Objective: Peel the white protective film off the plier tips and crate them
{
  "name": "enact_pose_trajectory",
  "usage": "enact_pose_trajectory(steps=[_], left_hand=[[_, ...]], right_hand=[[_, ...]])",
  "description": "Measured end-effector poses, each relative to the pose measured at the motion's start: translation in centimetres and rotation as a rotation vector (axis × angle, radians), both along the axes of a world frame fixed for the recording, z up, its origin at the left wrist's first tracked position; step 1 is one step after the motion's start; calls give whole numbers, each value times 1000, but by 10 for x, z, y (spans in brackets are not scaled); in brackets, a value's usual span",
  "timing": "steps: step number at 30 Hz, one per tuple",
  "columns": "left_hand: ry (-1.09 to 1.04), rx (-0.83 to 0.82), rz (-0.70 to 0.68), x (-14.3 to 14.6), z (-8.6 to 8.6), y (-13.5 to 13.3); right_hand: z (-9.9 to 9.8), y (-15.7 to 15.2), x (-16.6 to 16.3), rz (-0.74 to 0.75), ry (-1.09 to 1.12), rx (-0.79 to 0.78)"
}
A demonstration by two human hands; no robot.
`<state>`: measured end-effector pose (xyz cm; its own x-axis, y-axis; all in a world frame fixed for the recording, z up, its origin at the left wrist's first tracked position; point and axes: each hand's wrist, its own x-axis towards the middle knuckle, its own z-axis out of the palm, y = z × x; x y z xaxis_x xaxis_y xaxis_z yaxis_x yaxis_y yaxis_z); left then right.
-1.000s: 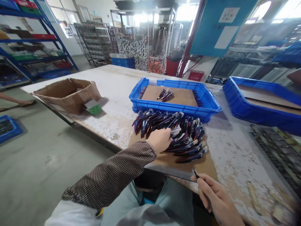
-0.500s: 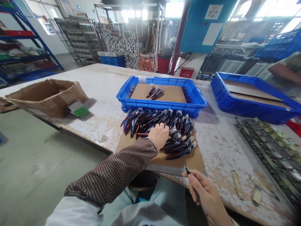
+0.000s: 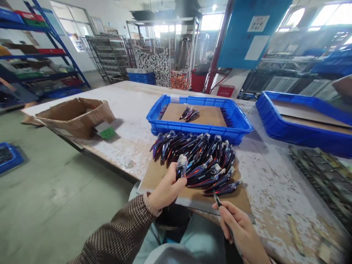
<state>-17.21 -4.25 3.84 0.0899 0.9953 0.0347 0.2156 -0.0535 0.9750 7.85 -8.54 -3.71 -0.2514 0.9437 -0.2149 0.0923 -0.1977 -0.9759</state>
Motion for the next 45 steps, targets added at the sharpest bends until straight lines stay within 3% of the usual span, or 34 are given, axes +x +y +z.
enact_pose_trajectory(steps=[6, 12, 17, 30, 39, 45], left_hand=[[-517, -258, -20, 19, -39, -46], [-556, -305, -59, 24, -60, -73], [-511, -254, -38, 22, -58, -82], [-664, -161, -23, 29, -54, -92], [-493, -88, 71, 32, -63, -107], [-457, -33, 71, 32, -55, -111]], right_hand=[[8, -3, -18, 108, -12, -26], [17, -18, -32, 236, -9, -131], [19, -28, -42, 296, 4, -173], [10, -36, -45, 305, 93, -250], [15, -46, -46, 300, 186, -334], [11, -57, -44, 252, 124, -291]])
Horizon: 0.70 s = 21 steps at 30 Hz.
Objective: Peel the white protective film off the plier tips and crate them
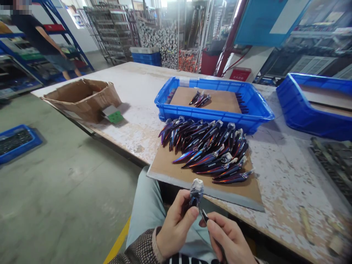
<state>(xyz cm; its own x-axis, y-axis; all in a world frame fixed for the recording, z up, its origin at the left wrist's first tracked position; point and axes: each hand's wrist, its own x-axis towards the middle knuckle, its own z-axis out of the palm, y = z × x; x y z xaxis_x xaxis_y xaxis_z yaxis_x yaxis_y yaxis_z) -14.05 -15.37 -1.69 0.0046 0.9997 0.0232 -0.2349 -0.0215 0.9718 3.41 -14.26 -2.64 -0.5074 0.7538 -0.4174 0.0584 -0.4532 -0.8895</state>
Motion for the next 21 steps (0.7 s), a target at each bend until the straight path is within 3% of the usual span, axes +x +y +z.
enact_pose_trajectory(steps=[12, 21], left_hand=[[-17, -1, -30, -4, 0, -14], [75, 31, -120, -13, -5, -19]], right_hand=[[18, -7, -7, -99, -140, 206], [32, 13, 1, -70, -174, 297]])
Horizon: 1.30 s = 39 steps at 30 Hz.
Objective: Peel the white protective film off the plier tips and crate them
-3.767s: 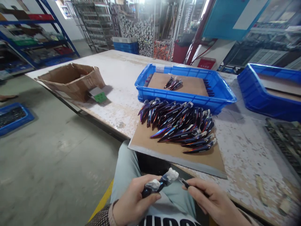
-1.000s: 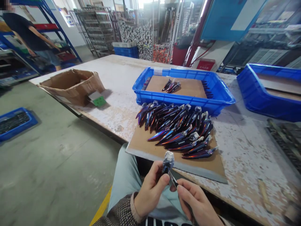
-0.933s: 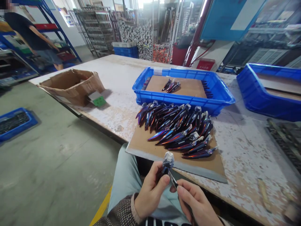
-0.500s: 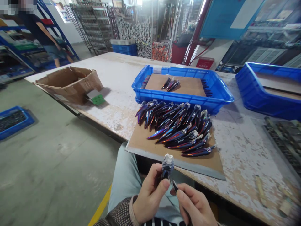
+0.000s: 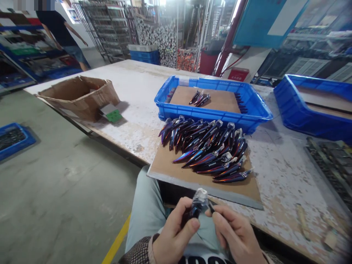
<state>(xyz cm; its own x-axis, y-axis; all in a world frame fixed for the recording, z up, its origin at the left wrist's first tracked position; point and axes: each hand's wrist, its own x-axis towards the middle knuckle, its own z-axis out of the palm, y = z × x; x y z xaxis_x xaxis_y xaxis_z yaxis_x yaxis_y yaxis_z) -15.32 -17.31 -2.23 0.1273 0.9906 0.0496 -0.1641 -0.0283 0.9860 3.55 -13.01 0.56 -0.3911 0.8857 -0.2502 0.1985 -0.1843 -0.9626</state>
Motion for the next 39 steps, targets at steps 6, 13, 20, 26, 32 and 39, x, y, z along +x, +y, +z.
enact_pose_trajectory(steps=[6, 13, 20, 26, 32, 39], left_hand=[[196, 15, -72, -20, 10, -2], [468, 15, -100, -65, 33, 18], [748, 116, 0, -68, 53, 99], [1258, 273, 86, 6, 67, 200], [1406, 425, 12, 58, 49, 238], [1516, 499, 38, 46, 40, 222]], right_hand=[[22, 29, 19, 268, -194, 255], [23, 50, 74, -87, -183, 221], [8, 64, 81, -126, -143, 68], [-6, 79, 71, -237, 0, 101], [-16, 96, 84, -290, 38, 129], [-21, 122, 87, -247, 68, 154]])
